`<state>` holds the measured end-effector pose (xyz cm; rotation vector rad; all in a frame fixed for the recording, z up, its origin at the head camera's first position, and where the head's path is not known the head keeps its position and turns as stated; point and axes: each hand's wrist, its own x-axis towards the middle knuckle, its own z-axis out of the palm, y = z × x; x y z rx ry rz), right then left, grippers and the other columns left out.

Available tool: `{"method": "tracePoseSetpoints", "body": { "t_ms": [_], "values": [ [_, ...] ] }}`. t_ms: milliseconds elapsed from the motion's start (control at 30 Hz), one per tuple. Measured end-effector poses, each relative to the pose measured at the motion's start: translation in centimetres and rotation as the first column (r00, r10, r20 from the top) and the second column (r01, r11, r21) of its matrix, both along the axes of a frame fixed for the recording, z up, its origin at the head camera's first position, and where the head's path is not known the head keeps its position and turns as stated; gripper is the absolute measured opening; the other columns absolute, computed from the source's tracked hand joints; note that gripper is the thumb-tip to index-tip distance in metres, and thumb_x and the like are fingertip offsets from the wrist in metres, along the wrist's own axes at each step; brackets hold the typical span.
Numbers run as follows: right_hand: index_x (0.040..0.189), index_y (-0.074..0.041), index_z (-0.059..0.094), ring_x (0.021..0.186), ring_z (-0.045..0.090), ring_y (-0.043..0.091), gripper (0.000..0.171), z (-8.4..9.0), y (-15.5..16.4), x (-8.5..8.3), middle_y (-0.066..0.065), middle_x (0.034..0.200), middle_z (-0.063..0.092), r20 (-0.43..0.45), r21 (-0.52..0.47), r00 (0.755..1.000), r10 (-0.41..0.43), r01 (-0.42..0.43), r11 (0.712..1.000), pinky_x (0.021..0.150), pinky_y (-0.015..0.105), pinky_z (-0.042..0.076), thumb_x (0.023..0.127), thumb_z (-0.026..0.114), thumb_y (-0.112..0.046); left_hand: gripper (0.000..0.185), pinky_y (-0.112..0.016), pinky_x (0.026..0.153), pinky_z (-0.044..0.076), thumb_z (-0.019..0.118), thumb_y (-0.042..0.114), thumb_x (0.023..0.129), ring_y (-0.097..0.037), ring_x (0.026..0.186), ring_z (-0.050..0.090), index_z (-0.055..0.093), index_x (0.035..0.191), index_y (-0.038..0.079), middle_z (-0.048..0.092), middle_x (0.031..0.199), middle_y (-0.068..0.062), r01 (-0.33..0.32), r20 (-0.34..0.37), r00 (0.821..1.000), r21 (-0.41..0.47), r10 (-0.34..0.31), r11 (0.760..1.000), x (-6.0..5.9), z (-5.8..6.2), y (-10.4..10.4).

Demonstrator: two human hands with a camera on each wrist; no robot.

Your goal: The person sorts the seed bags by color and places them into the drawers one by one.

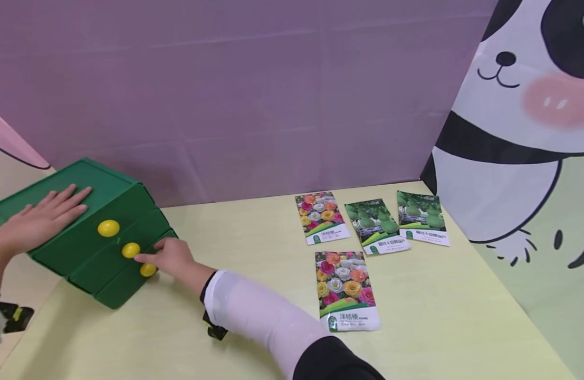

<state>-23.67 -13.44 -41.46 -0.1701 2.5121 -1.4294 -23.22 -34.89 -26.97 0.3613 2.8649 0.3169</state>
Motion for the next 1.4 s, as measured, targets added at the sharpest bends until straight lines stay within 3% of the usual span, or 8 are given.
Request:
{"method": "tracePoseSetpoints", "body": {
  "t_ms": [200, 433, 667, 767, 1400],
  "values": [
    [0.104, -0.014, 0.073, 0.08, 0.06, 0.005, 0.038, 1.3, -0.4, 0.2, -0.005, 0.094, 0.069, 0.028, -0.023, 0.999, 0.022, -0.021, 1.0, 0.067, 0.019, 0.051, 0.078, 0.079, -0.042, 0.065, -0.077, 0.102, -0.008, 0.017, 0.047, 0.105, -0.056, 0.137, -0.02, -0.013, 0.154, 0.016, -0.022, 0.156, -0.024, 0.002, -0.003, 1.0, -0.003, -0.002, 1.0, 0.0, 0.0, -0.1],
    [0.107, -0.012, 0.072, 0.07, 0.058, 0.003, 0.039, 2.3, -0.9, 0.7, -0.005, 0.084, 0.068, 0.005, -0.056, 1.0, 0.028, -0.028, 0.998, 0.062, 0.017, 0.049, 0.08, 0.078, -0.04, 0.066, -0.078, 0.102, -0.008, 0.017, 0.05, 0.104, -0.055, 0.137, -0.02, -0.013, 0.154, 0.018, -0.022, 0.156, -0.023, -0.005, -0.005, 1.0, 0.009, 0.005, 1.0, -0.1, -0.3, -0.2],
    [0.107, -0.004, 0.071, 0.073, 0.072, 0.016, 0.034, 2.3, -1.0, 0.7, 0.004, 0.079, 0.074, 0.087, -0.26, 0.996, 0.002, 0.02, 0.965, 0.065, 0.019, 0.055, 0.083, 0.078, -0.026, 0.066, -0.077, 0.103, -0.008, 0.017, 0.05, 0.104, -0.055, 0.138, -0.02, -0.012, 0.154, 0.018, -0.021, 0.157, -0.023, -0.008, -0.008, 1.0, 0.001, 0.008, 1.0, -0.1, -0.3, -0.2],
    [0.106, -0.002, 0.071, 0.074, 0.073, 0.019, 0.033, 2.2, -1.2, 0.7, 0.005, 0.078, 0.074, 0.113, -0.303, 0.994, -0.009, 0.043, 0.952, 0.066, 0.021, 0.057, 0.082, 0.078, -0.023, 0.066, -0.077, 0.103, -0.007, 0.017, 0.049, 0.105, -0.055, 0.138, -0.019, -0.012, 0.154, 0.017, -0.021, 0.156, -0.023, -0.007, -0.006, 1.0, 0.0, 0.007, 1.0, -0.1, -0.3, -0.1],
    [0.104, -0.003, 0.072, 0.072, 0.07, 0.011, 0.032, 2.2, 0.0, 1.2, 0.002, 0.081, 0.074, 0.095, -0.25, 0.995, 0.006, 0.018, 0.968, 0.069, 0.019, 0.054, 0.082, 0.078, -0.026, 0.065, -0.077, 0.103, -0.007, 0.017, 0.048, 0.105, -0.055, 0.138, -0.019, -0.012, 0.154, 0.017, -0.02, 0.156, -0.024, -0.002, -0.005, 1.0, -0.004, 0.002, 1.0, 0.0, 0.0, 0.1]
  ]
}}
